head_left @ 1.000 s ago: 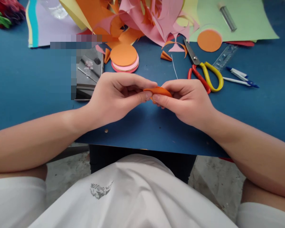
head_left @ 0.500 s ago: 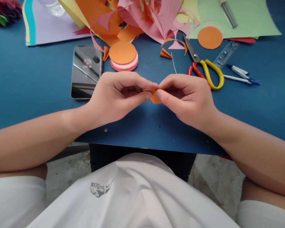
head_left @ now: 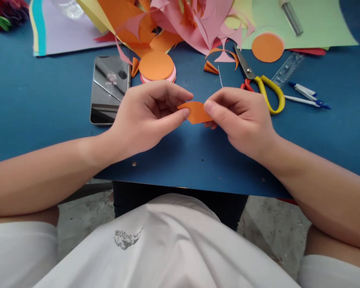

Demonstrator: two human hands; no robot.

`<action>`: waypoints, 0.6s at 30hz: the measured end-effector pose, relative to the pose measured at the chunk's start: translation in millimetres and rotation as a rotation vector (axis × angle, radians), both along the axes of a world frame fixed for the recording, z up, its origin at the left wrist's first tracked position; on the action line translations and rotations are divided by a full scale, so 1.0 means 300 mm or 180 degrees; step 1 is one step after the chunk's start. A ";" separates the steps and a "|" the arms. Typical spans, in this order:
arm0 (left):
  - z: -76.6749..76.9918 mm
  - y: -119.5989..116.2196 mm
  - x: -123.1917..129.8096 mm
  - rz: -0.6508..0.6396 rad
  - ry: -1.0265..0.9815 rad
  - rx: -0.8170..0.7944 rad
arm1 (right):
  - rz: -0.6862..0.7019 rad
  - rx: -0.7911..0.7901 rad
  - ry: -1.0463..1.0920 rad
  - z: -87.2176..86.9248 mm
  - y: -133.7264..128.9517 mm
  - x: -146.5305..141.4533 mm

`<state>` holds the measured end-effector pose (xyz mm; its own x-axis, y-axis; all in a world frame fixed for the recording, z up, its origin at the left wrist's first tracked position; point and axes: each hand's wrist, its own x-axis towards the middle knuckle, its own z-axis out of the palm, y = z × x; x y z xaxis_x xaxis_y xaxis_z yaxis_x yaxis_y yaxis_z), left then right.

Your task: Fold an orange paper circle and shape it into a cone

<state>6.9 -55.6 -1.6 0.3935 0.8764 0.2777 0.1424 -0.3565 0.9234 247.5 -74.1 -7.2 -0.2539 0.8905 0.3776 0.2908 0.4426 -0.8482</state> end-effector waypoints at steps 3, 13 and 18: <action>0.009 -0.004 0.004 -0.0037 -0.0015 -0.0095 | 0.0119 0.0031 0.0013 0.000 -0.011 -0.009; 0.013 0.002 -0.001 -0.0423 -0.0042 -0.0476 | -0.0052 0.0554 -0.0424 -0.011 -0.014 -0.002; 0.024 -0.001 -0.003 -0.0378 -0.0150 -0.0438 | -0.0052 0.0555 -0.0509 -0.021 -0.019 0.006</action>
